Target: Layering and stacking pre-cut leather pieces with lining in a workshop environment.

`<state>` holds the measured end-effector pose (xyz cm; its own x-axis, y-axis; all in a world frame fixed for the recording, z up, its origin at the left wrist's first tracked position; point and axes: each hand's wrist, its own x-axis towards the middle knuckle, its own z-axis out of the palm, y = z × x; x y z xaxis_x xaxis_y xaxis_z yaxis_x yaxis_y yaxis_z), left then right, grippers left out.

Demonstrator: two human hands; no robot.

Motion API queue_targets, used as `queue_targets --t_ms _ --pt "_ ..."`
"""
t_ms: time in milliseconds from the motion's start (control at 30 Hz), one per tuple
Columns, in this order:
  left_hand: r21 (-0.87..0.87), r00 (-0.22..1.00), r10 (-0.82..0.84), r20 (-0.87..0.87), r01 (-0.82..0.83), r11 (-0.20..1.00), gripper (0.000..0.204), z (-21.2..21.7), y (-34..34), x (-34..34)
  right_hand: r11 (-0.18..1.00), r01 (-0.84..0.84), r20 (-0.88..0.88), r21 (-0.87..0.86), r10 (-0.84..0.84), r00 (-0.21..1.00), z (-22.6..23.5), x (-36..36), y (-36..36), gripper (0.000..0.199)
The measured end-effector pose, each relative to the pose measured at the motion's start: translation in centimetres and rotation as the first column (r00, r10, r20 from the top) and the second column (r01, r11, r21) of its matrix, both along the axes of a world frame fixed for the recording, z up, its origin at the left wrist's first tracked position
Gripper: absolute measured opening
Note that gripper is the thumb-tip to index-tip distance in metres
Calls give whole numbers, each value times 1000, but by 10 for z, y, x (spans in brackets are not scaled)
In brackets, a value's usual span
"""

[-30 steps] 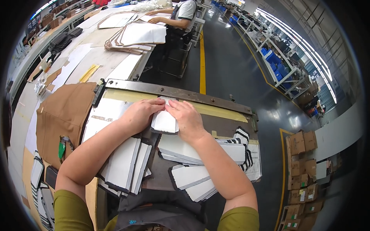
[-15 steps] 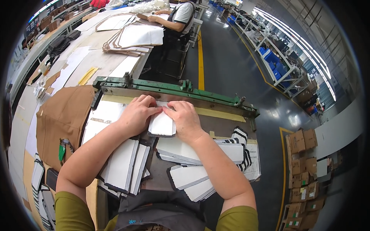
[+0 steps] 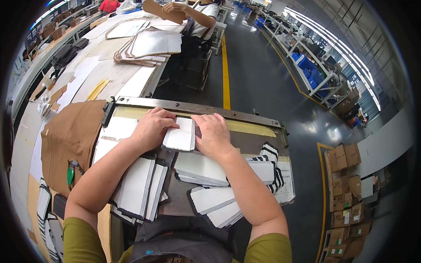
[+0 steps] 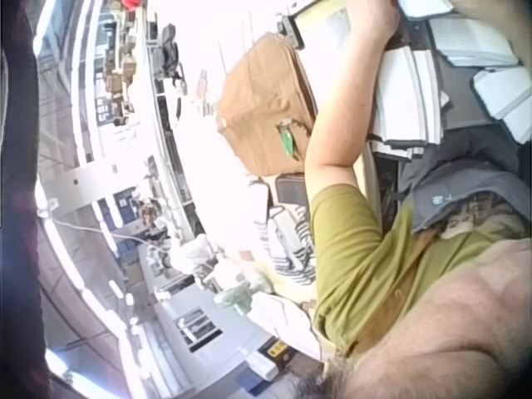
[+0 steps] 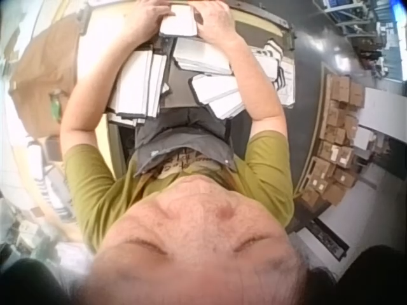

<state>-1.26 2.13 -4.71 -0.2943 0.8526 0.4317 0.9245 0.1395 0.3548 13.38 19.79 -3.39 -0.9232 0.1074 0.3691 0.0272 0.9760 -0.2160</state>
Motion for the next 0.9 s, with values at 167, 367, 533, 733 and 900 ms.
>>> queue_targets --t_ms 167,367,533,733,900 --pt "128 507 -59 860 -102 987 28 10 5 -3 919 -45 -432 -392 -141 891 2 -3 7 19" --pt "283 998 59 -20 -51 958 71 27 -1 9 990 -138 -459 0 122 880 12 -3 -11 22" --pt "15 993 -117 -36 117 993 47 -1 2 6 927 -239 -270 -289 160 949 8 -1 -18 22" --pt "28 992 -126 33 125 992 38 -1 2 4 941 -240 -86 -237 226 970 -2 2 5 48" --pt "-88 997 -79 -3 78 993 36 8 -2 10 923 -235 -21 -304 240 971 -14 -2 6 51"
